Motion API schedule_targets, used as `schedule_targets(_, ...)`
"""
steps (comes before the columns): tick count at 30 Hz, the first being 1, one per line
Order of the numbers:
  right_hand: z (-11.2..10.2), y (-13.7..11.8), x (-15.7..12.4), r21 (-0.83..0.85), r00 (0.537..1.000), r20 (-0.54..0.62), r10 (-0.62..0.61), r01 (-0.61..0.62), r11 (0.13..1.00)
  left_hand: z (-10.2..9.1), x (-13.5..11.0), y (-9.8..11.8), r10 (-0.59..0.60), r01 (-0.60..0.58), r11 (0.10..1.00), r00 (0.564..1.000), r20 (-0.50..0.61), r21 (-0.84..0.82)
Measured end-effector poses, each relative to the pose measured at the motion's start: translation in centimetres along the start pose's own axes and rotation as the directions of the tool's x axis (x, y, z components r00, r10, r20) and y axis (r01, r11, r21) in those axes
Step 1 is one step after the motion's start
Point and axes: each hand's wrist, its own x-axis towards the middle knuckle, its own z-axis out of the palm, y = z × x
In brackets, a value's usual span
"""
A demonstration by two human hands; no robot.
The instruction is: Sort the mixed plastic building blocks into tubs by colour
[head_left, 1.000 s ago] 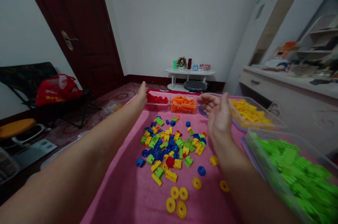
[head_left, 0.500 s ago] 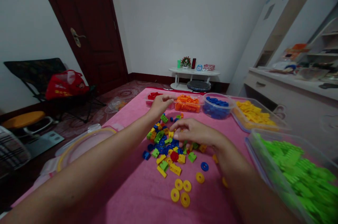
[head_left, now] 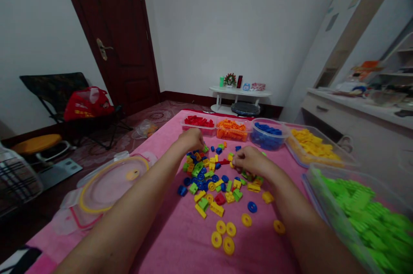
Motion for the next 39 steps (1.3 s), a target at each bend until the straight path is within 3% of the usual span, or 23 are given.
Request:
schedule_targets(2,0.3,-0.3,0.4,-0.112,0.981,-0.180,-0.071,0.051,0.992,0.2,-0.2,0.1,0.019,-0.017,0.994,1.000,-0.016,0.103)
schedule_targets(4,1.1,-0.7,0.8,-0.211,0.954,-0.271,-0.127,0.070,0.975,0.5,-0.6,0.0,0.074,-0.068,0.978,0.997,-0.025,0.197)
schedule_targets(8,3.2,-0.9,1.3,-0.402,0.944,-0.199,-0.262,0.165,0.901,0.9,-1.3,-0.3,0.076,-0.087,0.937,0.996,0.044,0.339)
schedule_targets(12,4.0,-0.7,1.3,-0.535,0.947,-0.154,-0.280,0.159,0.830,0.9,-1.7,-0.1,0.044,-0.094,0.926,0.989,0.143,0.367)
schedule_targets(17,3.5,-0.5,1.1,-0.573,0.955,-0.160,-0.250,0.116,0.811,1.8,-2.3,0.5,0.146,-0.181,0.925,0.981,0.128,0.334)
schedule_targets(21,3.3,-0.2,1.3,-0.564,0.958,-0.170,-0.232,0.099,0.820,3.0,-2.9,0.8,0.193,-0.268,0.884,0.956,0.223,0.384)
schedule_targets(25,2.6,0.9,1.6,-0.409,0.942,-0.303,-0.142,0.006,0.912,3.8,-3.6,0.9,0.182,-0.319,0.831,0.930,0.319,0.455)
schedule_targets(27,1.8,1.6,1.7,-0.282,0.926,-0.370,-0.072,-0.038,0.959,4.2,-4.1,1.1,0.155,-0.374,0.778,0.893,0.422,0.506)
schedule_targets(29,0.7,2.1,1.8,-0.174,0.911,-0.411,-0.040,-0.035,0.984,4.6,-4.9,1.5,0.109,-0.444,0.754,0.811,0.575,0.484)
schedule_targets(33,-1.0,2.1,1.6,0.024,0.903,-0.421,-0.081,0.101,0.995,5.3,-6.8,2.7,-0.060,-0.496,0.786,0.532,0.845,0.369)
schedule_targets(35,-1.3,1.7,1.4,0.108,0.909,-0.403,-0.108,0.164,0.980,5.6,-7.5,3.0,-0.148,-0.538,0.744,0.446,0.883,0.397)
schedule_targets(37,-1.3,1.2,1.3,0.123,0.914,-0.383,-0.135,0.195,0.973,6.0,-8.0,3.1,-0.183,-0.607,0.655,0.450,0.874,0.449)
schedule_targets(39,-1.2,0.7,1.2,0.082,0.920,-0.358,-0.162,0.204,0.976,6.4,-8.4,2.9,-0.156,-0.658,0.577,0.493,0.856,0.484)
